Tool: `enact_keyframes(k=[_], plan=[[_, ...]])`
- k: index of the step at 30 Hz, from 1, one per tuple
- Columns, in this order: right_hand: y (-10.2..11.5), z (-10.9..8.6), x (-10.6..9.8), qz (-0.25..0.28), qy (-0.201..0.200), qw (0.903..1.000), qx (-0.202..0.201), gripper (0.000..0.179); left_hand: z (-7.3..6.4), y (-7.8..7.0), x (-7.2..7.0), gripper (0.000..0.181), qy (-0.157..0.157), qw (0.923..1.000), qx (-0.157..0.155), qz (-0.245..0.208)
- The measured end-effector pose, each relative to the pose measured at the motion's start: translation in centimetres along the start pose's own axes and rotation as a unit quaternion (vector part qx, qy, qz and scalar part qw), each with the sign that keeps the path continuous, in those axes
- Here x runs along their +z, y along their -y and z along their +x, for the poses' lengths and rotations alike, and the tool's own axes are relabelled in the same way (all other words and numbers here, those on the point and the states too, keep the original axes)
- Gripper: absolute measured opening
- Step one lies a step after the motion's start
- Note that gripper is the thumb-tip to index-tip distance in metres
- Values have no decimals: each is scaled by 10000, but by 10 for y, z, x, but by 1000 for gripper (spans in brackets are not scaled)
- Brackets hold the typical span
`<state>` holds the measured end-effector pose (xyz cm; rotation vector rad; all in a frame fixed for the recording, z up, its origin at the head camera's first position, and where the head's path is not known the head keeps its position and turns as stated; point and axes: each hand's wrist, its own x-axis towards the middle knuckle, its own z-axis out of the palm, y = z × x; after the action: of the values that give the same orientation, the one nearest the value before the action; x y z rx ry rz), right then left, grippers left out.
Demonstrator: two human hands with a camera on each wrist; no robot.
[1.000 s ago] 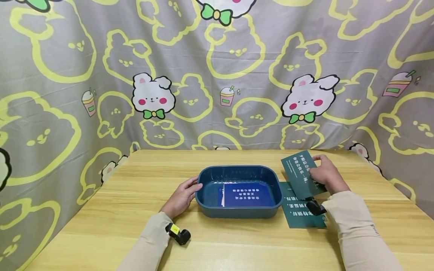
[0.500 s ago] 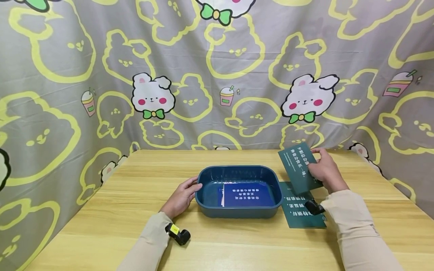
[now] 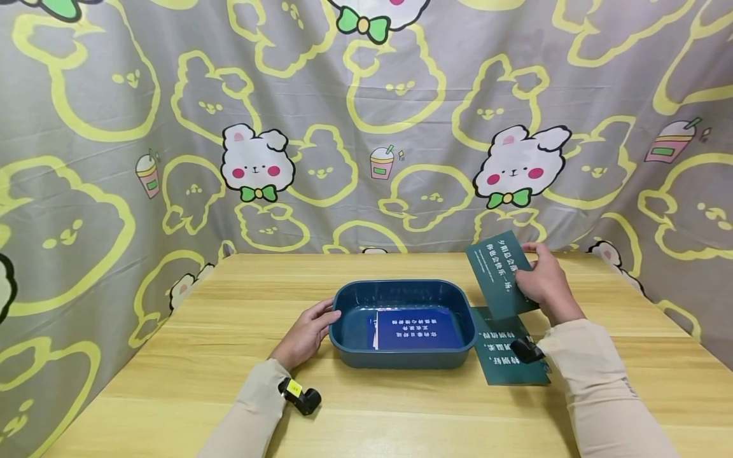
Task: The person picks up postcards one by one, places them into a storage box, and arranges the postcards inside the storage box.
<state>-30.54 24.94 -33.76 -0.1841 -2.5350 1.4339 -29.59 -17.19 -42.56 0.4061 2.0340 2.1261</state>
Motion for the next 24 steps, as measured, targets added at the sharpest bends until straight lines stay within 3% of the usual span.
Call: enact_keyframes(k=[15,24], plan=[[15,-8,2,56,-257,9992,-305,61,0,1,-1,56,110,9999,31,32],[26,-12,4,-6,-378,9975,-597,63,0,0,0,55,10,10000,-17,35]])
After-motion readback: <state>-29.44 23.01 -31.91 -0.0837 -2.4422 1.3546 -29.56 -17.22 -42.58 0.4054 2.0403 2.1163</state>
